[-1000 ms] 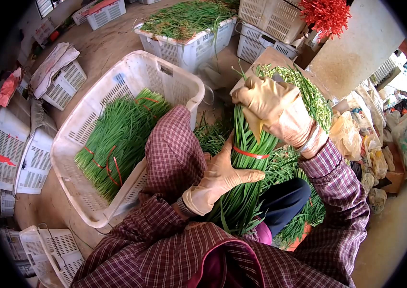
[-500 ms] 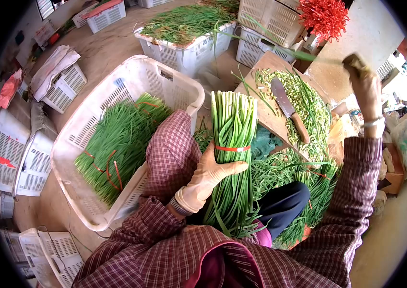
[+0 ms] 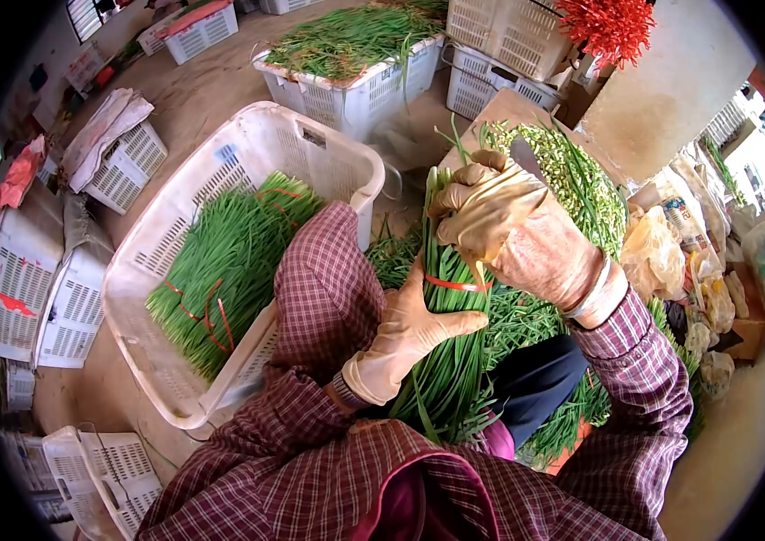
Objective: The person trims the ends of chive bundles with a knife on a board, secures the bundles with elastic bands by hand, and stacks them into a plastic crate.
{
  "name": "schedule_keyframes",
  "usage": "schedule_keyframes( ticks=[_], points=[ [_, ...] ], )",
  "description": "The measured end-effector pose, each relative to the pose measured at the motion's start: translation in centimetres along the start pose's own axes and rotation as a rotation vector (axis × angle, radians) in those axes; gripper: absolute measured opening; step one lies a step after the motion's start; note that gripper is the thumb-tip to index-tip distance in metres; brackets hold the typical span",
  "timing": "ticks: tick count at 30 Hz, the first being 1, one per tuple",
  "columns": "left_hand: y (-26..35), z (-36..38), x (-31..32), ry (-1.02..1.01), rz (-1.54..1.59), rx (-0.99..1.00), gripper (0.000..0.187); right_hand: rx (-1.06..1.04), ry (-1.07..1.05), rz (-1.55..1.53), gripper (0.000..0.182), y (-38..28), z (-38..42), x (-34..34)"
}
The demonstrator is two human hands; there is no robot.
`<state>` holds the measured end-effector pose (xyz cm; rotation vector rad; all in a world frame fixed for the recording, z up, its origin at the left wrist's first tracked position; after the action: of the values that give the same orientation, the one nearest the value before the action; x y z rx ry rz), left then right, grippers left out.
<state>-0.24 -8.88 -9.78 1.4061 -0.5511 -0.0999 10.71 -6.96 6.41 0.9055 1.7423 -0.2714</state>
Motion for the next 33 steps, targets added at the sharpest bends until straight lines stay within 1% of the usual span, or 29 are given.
schedule_keyframes(
  ticks=[1,2,5,8,13,16,18,19,20,22,24,26,27,28,30,31,33],
  points=[
    [0.2,0.0,-0.3,0.007,-0.140,-0.005,0.105,-0.012,-0.027,0.012,0.013,0.1,0.0,0.2],
    [-0.3,-0.1,-0.3,0.001,-0.141,-0.008,0.105,-0.020,-0.051,0.015,0.013,0.1,0.1,0.4],
    [-1.5,-0.4,-0.4,-0.024,-0.124,-0.045,0.103,-0.048,-0.117,0.032,0.014,0.6,0.3,1.2],
    [-0.4,-0.2,0.0,-0.043,-0.044,0.007,0.102,-0.066,-0.156,0.050,0.016,0.6,0.5,1.9],
    [0.0,-0.1,-0.1,-0.062,0.022,-0.063,0.101,-0.087,-0.193,0.094,0.019,0.7,0.5,3.2],
    [0.0,-0.1,-0.2,-0.075,0.043,-0.088,0.101,-0.038,-0.213,-0.002,0.023,0.6,-0.1,2.8],
    [-0.2,-0.2,-0.3,-0.079,0.026,-0.058,0.102,-0.005,-0.313,0.049,0.022,0.7,-0.6,2.7],
    [-0.3,-0.3,-0.2,-0.081,0.009,-0.027,0.102,-0.019,-0.193,0.076,0.022,0.9,-0.4,2.6],
    [-0.3,-0.3,-0.2,-0.083,0.011,-0.027,0.102,-0.018,-0.195,0.077,0.022,1.0,-0.4,3.0],
    [-0.5,-0.2,-0.1,-0.103,0.088,-0.082,0.102,0.060,-0.183,0.215,0.023,1.5,-0.4,3.0],
    [-0.7,-0.3,-0.3,-0.103,0.057,-0.093,0.101,0.101,-0.148,0.305,0.025,2.0,-0.5,2.4],
    [-0.4,-0.4,-0.3,-0.091,0.022,-0.054,0.098,0.106,0.054,0.078,0.023,2.8,-0.6,2.1],
    [-0.4,-0.5,-0.2,-0.077,0.060,-0.049,0.094,0.132,0.062,-0.021,0.020,3.0,-0.8,1.9],
    [-0.3,-0.5,-0.1,-0.083,0.057,-0.048,0.094,0.136,0.064,-0.017,0.020,3.0,-1.0,1.9],
    [0.1,-0.2,-0.1,-0.080,0.052,-0.090,0.091,0.163,0.150,-0.087,0.017,3.1,-1.3,1.8],
    [0.1,0.0,-0.1,-0.060,0.020,-0.069,0.088,0.190,0.163,-0.075,0.016,3.3,-1.6,1.4],
    [-0.2,0.3,0.2,-0.085,0.029,-0.086,0.087,0.214,0.256,0.001,0.015,4.5,-1.9,0.3]
  ],
)
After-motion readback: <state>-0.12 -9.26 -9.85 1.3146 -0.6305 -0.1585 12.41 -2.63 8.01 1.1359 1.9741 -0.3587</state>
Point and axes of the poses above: each hand's wrist, its own z-axis away from the middle knuckle, its own x-axis out of the palm, y = z × x, the point moved 4 cm from there along -z, towards the middle knuckle, and after that the axes turned 1 degree about z, right-handed, at the moved point
